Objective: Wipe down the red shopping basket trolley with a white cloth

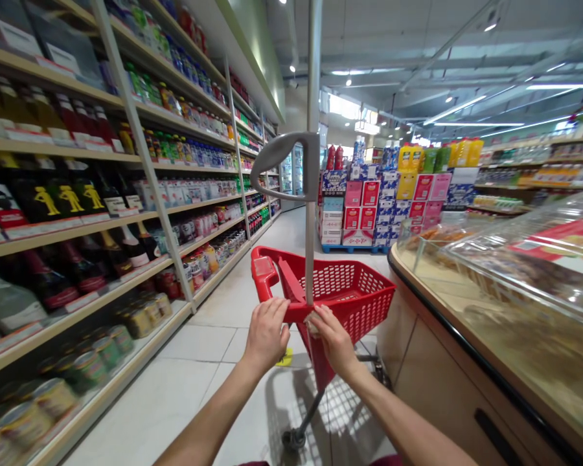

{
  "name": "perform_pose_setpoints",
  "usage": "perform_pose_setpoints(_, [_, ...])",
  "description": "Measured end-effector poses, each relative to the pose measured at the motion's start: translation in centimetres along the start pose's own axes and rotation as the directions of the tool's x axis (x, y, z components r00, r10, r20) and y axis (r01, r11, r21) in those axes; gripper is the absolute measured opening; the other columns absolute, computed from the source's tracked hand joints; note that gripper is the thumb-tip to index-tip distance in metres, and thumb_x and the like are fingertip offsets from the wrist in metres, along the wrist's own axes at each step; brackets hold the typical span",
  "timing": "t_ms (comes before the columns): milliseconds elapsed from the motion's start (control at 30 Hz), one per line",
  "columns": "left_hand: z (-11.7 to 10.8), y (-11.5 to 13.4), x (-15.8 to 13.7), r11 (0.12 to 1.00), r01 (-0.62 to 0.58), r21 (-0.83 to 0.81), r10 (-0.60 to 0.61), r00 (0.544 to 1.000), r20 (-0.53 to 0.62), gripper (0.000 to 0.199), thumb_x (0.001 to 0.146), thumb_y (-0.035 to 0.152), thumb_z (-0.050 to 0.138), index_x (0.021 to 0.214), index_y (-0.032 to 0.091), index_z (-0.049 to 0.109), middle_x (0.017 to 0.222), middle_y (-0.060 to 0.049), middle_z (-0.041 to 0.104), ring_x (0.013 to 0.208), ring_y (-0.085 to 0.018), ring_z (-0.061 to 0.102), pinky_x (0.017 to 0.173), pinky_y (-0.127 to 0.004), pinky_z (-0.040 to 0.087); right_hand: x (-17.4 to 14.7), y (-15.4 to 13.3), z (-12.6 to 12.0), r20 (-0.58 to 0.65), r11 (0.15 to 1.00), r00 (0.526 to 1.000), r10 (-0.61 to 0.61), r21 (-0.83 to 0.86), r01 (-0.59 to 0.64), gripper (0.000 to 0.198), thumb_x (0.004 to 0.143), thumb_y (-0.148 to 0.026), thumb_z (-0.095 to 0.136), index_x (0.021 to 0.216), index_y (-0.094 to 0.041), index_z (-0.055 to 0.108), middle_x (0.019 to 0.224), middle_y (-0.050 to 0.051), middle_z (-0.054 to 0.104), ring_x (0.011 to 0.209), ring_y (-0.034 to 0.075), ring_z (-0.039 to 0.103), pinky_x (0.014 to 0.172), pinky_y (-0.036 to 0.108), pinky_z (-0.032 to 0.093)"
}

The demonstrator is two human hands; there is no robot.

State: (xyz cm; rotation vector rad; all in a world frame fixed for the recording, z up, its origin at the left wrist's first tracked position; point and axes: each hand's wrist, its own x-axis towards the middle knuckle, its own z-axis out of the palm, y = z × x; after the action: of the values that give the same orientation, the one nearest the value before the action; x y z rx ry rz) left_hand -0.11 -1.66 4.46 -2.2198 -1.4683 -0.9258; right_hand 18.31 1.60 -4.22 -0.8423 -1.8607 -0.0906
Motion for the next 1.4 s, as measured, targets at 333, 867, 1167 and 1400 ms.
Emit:
perform_pose_setpoints(333, [0.2,-1.8,1.3,0.997,0.008,-0.077,-0.005,0.999,0.04,0.029,0.072,0.022,0.05,0.1,0.019,0.055,0.105,-0.006,0.061,0.104,-0.021,0.049,0.092,-0.04,0.034,1.9,-1.9,-3.3,-0.109,0.969,0.972,0.208,0.161,-0.189,0.041,0.077,-0.009,0.038,0.115,-0.021,0.05,0.118,0.009,0.052,0.112,0.019,0.046,0.095,0.04,0.039])
perform_pose_setpoints(867, [1.7,2.2,3.1,0.993,0.073,-0.093,-0.07,0.997,0.032,0.045,0.08,0.036,0.04,0.12,0.014,0.042,0.128,-0.012,0.045,0.121,-0.025,0.035,0.1,-0.05,0.025,5.1,0.7,-9.0,-0.043,0.957,0.957,0.286,0.057,-0.283,0.036,0.066,-0.008,0.036,0.09,-0.019,0.06,0.092,0.004,0.065,0.086,0.017,0.06,0.079,0.031,0.048])
perform_pose_setpoints(1167, [3.9,4.7,2.6,0.994,0.079,-0.081,-0.078,0.997,0.016,0.05,0.075,0.035,0.047,0.119,0.011,0.043,0.129,-0.015,0.044,0.122,-0.027,0.034,0.102,-0.053,0.02,5.8,-2.9,-8.6,-0.018,0.963,0.974,0.225,-0.15,-0.225,0.041,0.066,-0.005,0.039,0.098,-0.02,0.06,0.103,0.007,0.061,0.098,0.02,0.054,0.086,0.035,0.044])
perform_pose_setpoints(1400, [1.7,4.7,4.3,0.931,0.148,-0.333,-0.168,0.985,-0.033,0.041,0.079,0.022,0.035,0.119,0.018,0.044,0.122,-0.009,0.051,0.116,-0.021,0.041,0.099,-0.048,0.03,7.1,-5.6,-4.6,-0.069,0.969,0.967,0.247,0.03,-0.245,0.041,0.083,-0.024,0.038,0.122,-0.015,0.044,0.123,0.012,0.049,0.117,0.024,0.04,0.097,0.045,0.032])
